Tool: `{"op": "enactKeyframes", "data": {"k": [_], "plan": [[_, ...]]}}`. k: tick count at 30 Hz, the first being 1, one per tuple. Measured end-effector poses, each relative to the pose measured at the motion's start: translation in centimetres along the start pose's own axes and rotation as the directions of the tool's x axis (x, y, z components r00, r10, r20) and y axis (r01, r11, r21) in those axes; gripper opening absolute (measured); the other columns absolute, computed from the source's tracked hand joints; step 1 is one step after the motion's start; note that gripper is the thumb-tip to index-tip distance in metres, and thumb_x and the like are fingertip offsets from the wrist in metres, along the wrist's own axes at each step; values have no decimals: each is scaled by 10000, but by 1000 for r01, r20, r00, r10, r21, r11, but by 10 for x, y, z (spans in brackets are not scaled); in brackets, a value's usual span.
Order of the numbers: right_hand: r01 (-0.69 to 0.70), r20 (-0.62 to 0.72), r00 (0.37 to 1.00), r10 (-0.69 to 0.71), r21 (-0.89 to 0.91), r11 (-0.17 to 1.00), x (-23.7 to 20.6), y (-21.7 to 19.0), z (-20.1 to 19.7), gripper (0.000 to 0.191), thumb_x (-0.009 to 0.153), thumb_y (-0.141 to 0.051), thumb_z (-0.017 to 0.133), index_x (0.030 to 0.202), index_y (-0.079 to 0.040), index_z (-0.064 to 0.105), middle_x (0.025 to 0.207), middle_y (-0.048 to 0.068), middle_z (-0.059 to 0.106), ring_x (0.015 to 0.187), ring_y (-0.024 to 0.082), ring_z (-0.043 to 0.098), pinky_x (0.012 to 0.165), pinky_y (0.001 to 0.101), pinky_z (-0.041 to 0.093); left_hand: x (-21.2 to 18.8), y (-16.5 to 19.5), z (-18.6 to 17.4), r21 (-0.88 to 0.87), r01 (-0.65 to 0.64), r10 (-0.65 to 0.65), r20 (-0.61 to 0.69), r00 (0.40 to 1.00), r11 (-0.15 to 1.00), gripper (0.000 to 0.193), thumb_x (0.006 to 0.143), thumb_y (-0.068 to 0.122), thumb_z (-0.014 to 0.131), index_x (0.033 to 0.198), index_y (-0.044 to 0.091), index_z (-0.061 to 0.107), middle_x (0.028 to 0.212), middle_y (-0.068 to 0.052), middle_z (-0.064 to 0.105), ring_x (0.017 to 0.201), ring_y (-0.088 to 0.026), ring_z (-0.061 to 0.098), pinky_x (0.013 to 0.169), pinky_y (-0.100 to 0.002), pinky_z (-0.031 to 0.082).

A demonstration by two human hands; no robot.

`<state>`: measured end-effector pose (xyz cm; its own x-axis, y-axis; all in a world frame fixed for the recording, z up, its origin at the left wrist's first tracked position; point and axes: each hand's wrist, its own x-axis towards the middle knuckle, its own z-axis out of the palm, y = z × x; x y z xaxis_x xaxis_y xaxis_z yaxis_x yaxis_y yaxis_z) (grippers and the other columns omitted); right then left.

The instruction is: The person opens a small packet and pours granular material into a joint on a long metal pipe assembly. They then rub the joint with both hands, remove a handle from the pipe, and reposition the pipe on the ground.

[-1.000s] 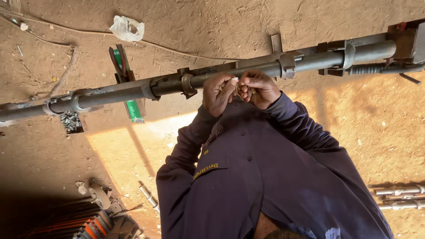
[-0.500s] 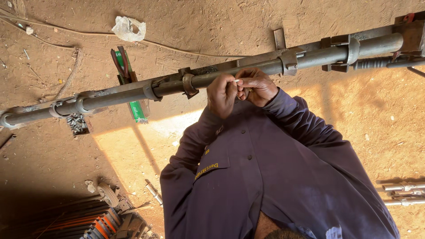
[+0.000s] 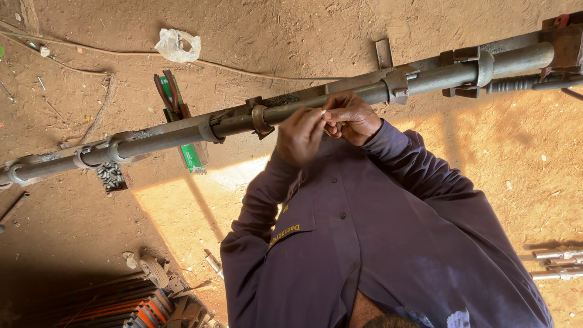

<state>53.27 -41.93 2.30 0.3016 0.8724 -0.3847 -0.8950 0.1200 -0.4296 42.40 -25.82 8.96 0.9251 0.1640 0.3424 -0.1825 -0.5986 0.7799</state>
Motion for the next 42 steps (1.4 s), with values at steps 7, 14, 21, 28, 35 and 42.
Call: {"op": "enactKeyframes", "data": {"k": [7,14,21,28,35,42], "plan": [[182,-8,983,-185,224,957,13,7,1,286,1002,-297,756,1014,-12,729,855,93,701,768,210,660,689,331,510,-2,-10,-5,-166,126,-123,30,992,978,118,970,7,666,1059,-62,699,837,-142,714,589,-180,662,489,-303,503],[265,66,952,-300,321,909,17,6,19,466,982,-413,687,1228,-18,716,1106,140,754,1186,321,696,1147,489,511,-7,-6,16,199,-80,98,-77,992,977,136,877,-18,619,1006,-51,647,723,-104,545,578,-207,566,513,-363,492],[291,189,913,-361,318,903,14,9,39,476,1041,-401,651,1300,-4,691,1181,149,736,1274,376,656,1209,537,479,-8,-9,22,325,-85,110,-58,992,942,73,844,86,608,835,20,580,761,-132,572,572,-227,570,501,-382,493],[236,227,916,-332,365,901,16,8,42,475,1043,-398,647,1313,-9,686,1182,145,732,1251,363,639,1165,505,477,-3,-4,12,354,-57,48,34,998,934,127,868,129,597,785,44,552,706,-118,527,554,-238,556,493,-406,476],[216,229,920,-317,379,900,19,7,36,455,1049,-386,646,1315,-20,687,1191,140,734,1264,353,636,1196,502,459,9,21,-2,288,-17,4,45,999,957,128,997,85,629,975,-36,666,870,-179,658,724,-305,689,622,-402,566],[181,244,925,-291,392,902,22,7,32,453,1051,-390,634,1320,-29,685,1195,140,734,1321,359,621,1218,523,456,12,19,-4,282,-26,25,7,1000,959,130,976,84,700,1046,-25,716,885,-159,705,763,-271,730,667,-370,607]]}}
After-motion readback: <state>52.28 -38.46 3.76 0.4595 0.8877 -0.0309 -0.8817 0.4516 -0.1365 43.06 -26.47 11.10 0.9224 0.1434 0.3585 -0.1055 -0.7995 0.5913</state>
